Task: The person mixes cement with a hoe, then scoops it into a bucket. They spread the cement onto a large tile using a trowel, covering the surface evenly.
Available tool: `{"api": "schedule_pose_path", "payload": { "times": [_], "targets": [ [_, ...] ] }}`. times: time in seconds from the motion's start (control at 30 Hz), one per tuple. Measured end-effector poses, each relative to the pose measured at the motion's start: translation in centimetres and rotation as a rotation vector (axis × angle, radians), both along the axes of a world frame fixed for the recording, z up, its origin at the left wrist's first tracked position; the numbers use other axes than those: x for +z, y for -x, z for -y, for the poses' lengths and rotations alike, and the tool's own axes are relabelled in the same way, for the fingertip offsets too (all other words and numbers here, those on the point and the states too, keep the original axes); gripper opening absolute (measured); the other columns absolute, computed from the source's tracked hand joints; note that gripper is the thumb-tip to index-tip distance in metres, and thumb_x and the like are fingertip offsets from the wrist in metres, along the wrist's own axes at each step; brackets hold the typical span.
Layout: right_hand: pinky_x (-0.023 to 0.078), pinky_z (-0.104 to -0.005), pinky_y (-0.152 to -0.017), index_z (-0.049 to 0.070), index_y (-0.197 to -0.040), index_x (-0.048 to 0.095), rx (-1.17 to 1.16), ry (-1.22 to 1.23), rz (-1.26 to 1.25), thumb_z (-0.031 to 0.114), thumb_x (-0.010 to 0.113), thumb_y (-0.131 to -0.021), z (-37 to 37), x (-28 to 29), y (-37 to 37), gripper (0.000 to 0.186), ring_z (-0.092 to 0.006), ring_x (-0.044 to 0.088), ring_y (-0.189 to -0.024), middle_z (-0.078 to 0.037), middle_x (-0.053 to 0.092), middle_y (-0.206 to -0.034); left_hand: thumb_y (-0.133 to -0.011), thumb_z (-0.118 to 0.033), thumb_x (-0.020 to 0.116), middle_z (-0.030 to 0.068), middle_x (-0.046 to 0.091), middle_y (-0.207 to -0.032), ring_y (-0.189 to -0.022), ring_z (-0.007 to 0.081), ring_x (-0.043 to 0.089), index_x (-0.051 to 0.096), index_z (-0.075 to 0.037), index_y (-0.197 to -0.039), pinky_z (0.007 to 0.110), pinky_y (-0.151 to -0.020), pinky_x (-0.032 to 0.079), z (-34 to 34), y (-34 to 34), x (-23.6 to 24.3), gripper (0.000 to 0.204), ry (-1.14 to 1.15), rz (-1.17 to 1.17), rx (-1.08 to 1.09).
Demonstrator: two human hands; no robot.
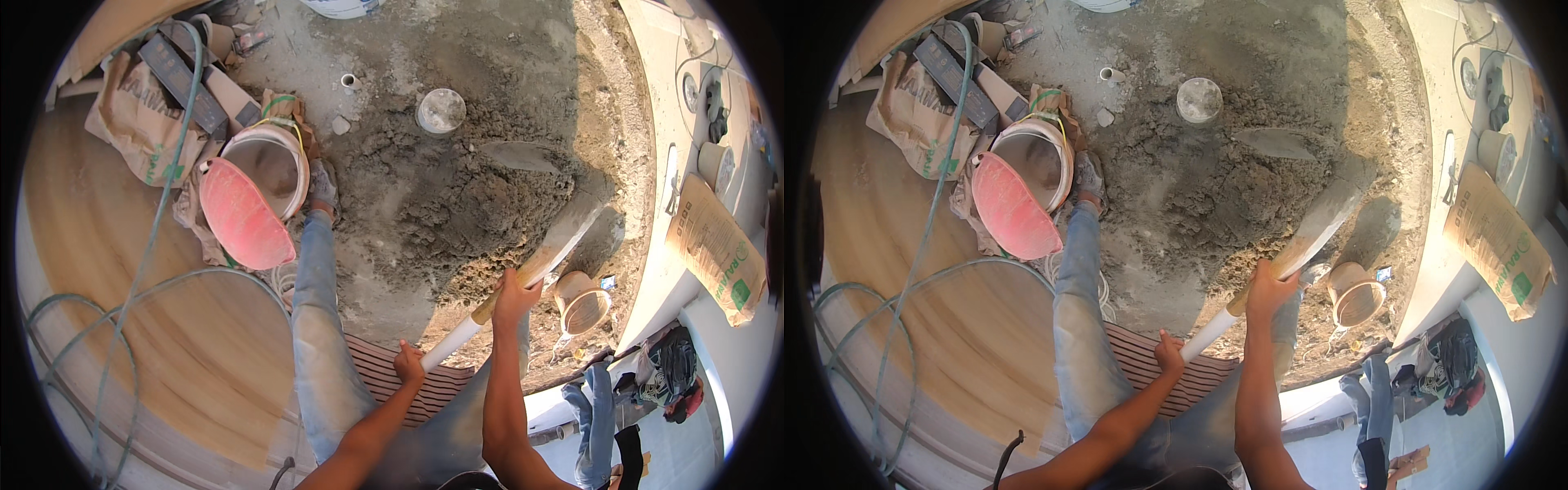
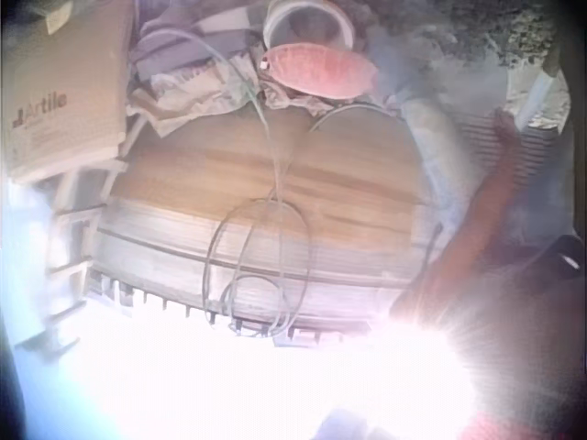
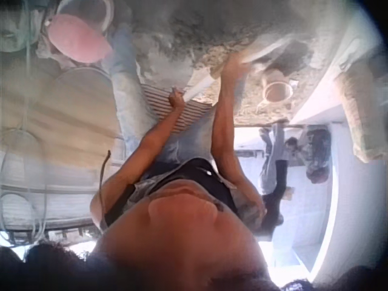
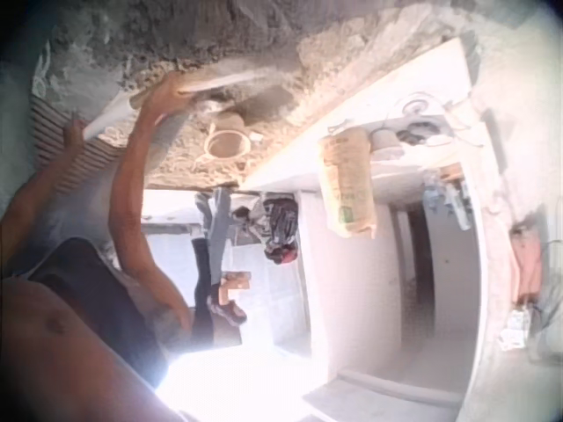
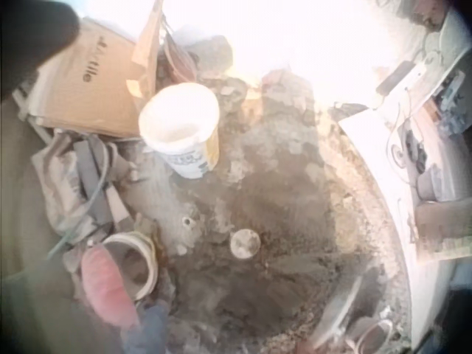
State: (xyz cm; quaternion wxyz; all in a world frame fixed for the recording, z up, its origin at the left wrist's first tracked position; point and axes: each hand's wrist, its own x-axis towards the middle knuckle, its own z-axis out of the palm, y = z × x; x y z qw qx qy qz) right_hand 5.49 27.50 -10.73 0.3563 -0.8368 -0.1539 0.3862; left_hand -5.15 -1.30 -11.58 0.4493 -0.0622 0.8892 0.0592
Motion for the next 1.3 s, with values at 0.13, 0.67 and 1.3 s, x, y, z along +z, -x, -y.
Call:
{"api": "schedule_pose_path", "payload": {
  "times": [0.13, 0.67, 1.3],
  "targets": [
    [0.050, -0.0329, -0.058, -0.002, -0.106, 0.054, 0.264, 0.021, 0.035, 0.004, 0.069, -0.081, 3.2, -0.6, 6.0, 0.030, -0.0182, 0.059, -0.060, -0.009, 0.059, -0.075, -0.109, -0.054, 0.029, 0.0107, 0.067, -0.058, -0.059, 0.0231, 0.066, 0.070, 0.001, -0.066, 0.037, -0.065, 0.052, 2.4, -1.6, 1.1, 0.081, -0.003, 0.090, 0.099],
    [0.057, -0.0453, -0.071, 0.011, -0.114, 0.056, 1.367, -0.212, 0.477, 0.013, 0.080, -0.079, -8.2, -15.8, 17.6, 0.042, -0.0385, 0.072, -0.086, -0.016, 0.072, -0.095, -0.097, -0.048, 0.069, 0.0080, 0.053, -0.116, -0.105, 0.0175, 0.054, 0.044, -0.005, -0.136, 0.041, -0.088, 0.049, -25.2, -1.3, -13.1, 0.063, -0.594, 0.841, 0.552],
    [0.054, -0.0520, -0.067, 0.008, -0.113, 0.060, 1.221, 0.395, 0.343, 0.023, 0.075, -0.081, 5.0, -0.3, -2.8, 0.039, -0.0455, 0.069, -0.076, -0.024, 0.070, -0.080, -0.100, -0.029, 0.062, 0.0140, 0.061, -0.123, -0.110, 0.0225, 0.059, 0.051, 0.000, -0.126, 0.037, -0.095, 0.047, -8.4, -15.6, 4.9, 0.041, -0.286, 1.192, -0.392]
  ]
}}
